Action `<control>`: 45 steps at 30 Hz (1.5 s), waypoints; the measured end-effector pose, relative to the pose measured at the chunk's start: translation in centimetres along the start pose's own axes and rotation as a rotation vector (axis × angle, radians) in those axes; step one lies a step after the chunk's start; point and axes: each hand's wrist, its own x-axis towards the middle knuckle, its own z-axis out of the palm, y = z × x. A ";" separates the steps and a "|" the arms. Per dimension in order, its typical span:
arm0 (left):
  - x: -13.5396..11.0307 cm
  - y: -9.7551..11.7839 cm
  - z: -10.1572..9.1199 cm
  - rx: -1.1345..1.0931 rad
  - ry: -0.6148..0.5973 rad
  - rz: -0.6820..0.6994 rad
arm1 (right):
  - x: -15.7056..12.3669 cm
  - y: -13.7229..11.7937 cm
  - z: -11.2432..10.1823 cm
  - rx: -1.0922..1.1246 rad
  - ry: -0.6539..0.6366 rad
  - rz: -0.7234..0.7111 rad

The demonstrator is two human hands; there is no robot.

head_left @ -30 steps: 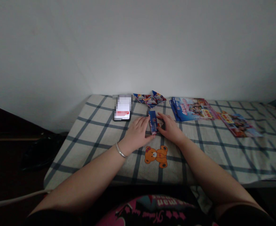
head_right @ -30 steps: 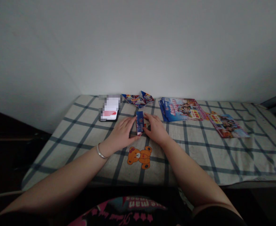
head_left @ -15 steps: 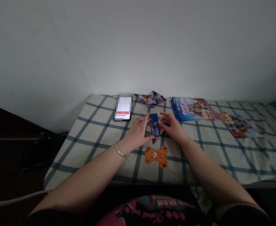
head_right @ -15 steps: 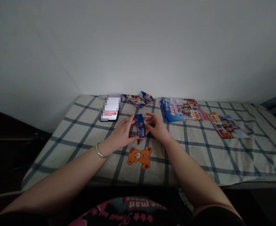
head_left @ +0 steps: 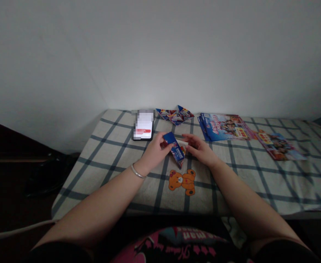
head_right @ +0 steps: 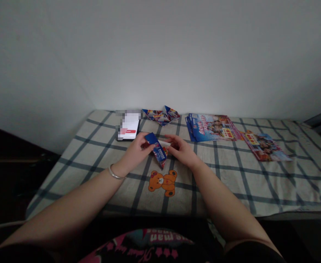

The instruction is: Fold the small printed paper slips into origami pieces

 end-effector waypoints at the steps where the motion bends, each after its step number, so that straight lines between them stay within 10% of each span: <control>1: 0.1 -0.1 -0.1 -0.025 0.024 -0.019 | -0.1 -0.1 -0.1 -0.003 -0.029 -0.008; 15: -0.1 0.8 -1.2 0.156 0.140 0.168 | -0.3 -0.5 -0.1 -0.299 0.082 -0.045; 30: -0.4 1.4 -1.0 0.596 -0.365 0.646 | -0.1 -0.6 -1.3 -0.860 0.100 -0.182; 45: -0.7 1.5 -0.6 0.803 -0.345 0.513 | 0.1 -0.7 -1.2 -0.672 0.017 -0.279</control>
